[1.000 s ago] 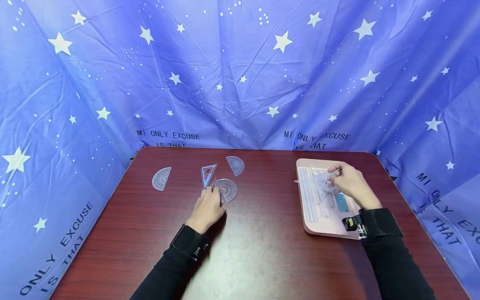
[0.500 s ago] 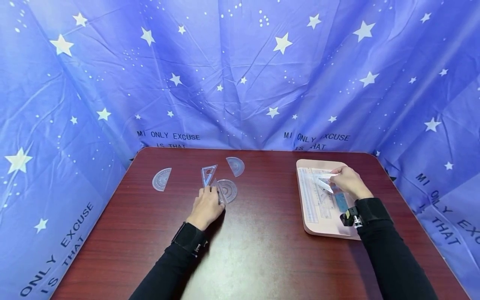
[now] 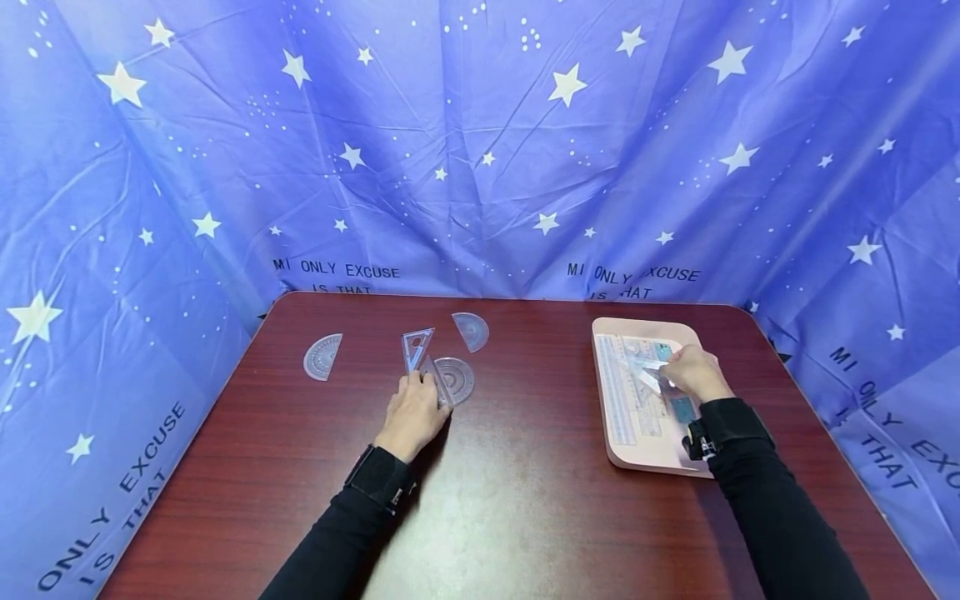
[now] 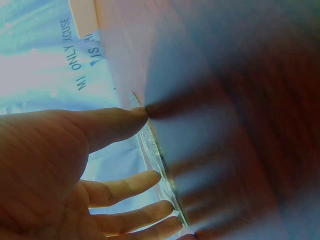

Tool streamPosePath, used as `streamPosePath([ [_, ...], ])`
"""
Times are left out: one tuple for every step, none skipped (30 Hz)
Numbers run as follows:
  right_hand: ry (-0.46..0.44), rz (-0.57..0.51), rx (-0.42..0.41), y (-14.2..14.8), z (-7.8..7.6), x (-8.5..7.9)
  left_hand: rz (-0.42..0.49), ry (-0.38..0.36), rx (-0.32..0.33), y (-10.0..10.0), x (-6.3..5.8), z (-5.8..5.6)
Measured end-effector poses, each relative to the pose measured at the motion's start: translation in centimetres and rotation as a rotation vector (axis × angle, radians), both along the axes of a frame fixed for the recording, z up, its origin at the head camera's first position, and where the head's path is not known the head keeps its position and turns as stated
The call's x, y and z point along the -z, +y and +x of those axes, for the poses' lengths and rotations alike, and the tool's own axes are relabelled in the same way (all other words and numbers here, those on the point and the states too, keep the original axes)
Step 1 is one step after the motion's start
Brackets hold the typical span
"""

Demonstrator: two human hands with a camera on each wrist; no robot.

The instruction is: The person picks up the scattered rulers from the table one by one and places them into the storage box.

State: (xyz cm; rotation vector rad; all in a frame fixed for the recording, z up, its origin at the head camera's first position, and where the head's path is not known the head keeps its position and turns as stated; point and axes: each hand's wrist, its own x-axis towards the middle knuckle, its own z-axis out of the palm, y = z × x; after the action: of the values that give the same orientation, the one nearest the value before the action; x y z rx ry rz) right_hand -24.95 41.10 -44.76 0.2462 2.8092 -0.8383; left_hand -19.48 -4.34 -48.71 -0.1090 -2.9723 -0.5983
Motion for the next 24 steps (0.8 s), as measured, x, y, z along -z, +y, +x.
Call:
streamPosePath([
  [-0.002,0.013,-0.006,0.0,0.0,-0.1,-0.001,0.002,0.000,0.0,0.0,0.1],
  [-0.004,0.040,-0.009,0.0,0.1,-0.1,-0.003,0.004,0.000,0.0,0.0,0.1],
  [-0.006,0.067,-0.009,0.0,0.1,-0.2,-0.003,0.005,0.001,0.0,0.0,0.1],
  [-0.010,0.075,-0.008,0.0,0.1,-0.2,-0.003,0.002,0.002,0.0,0.0,0.2],
  [-0.016,0.078,-0.006,-0.1,0.1,-0.3,-0.001,-0.001,0.004,0.0,0.0,0.2],
  [-0.020,0.075,-0.010,0.0,0.1,-0.3,0.005,-0.003,0.005,0.0,0.0,0.2],
  [-0.024,0.085,-0.014,0.0,0.0,-0.3,-0.001,0.005,0.006,-0.1,0.4,0.0],
  [-0.029,0.092,-0.016,0.0,0.0,-0.2,0.005,0.003,0.008,-0.1,0.4,0.0],
  [-0.032,0.099,-0.020,0.0,-0.1,-0.2,0.014,-0.001,0.011,-0.2,0.4,0.0],
  [-0.036,0.110,-0.025,0.0,-0.1,-0.2,0.021,-0.001,0.014,-0.2,0.5,0.0],
  [-0.041,0.120,-0.030,0.0,-0.2,-0.2,0.027,0.008,0.017,-0.4,0.9,-0.2],
  [-0.043,0.128,-0.038,0.1,-0.2,-0.2,0.031,0.008,0.021,-0.4,1.0,-0.2],
  [-0.045,0.137,-0.044,0.1,-0.2,-0.3,0.031,0.021,0.027,-0.6,1.6,-0.5],
  [-0.043,0.143,-0.048,0.1,-0.2,-0.4,0.040,0.016,0.034,-0.6,1.6,-0.5],
  [-0.039,0.148,-0.054,0.1,-0.2,-0.5,0.044,0.008,0.042,-0.7,1.6,-0.4],
  [-0.034,0.153,-0.062,0.1,-0.1,-0.6,0.044,0.003,0.050,-0.8,1.6,-0.4],
  [-0.024,0.160,-0.072,0.2,-0.1,-0.8,0.039,0.006,0.056,-0.8,1.8,-0.4],
  [-0.015,0.164,-0.080,0.2,-0.1,-1.0,0.039,-0.018,0.065,-0.8,1.4,-0.1],
  [-0.003,0.174,-0.090,0.2,-0.1,-1.1,0.041,-0.009,0.072,-0.9,1.6,0.0],
  [0.007,0.182,-0.098,0.2,-0.1,-1.2,0.049,-0.022,0.081,-0.9,1.3,0.3],
  [0.017,0.192,-0.105,0.2,0.0,-1.4,0.056,-0.026,0.091,-1.0,1.6,0.2],
  [0.025,0.202,-0.113,0.1,0.0,-1.5,0.056,-0.003,0.101,-1.1,2.3,0.1],
  [0.033,0.213,-0.118,0.0,0.0,-1.7,0.055,0.022,0.110,-1.3,3.0,0.0],
  [0.036,0.217,-0.121,-0.1,0.1,-1.9,0.059,0.020,0.122,-1.4,2.9,0.1],
])
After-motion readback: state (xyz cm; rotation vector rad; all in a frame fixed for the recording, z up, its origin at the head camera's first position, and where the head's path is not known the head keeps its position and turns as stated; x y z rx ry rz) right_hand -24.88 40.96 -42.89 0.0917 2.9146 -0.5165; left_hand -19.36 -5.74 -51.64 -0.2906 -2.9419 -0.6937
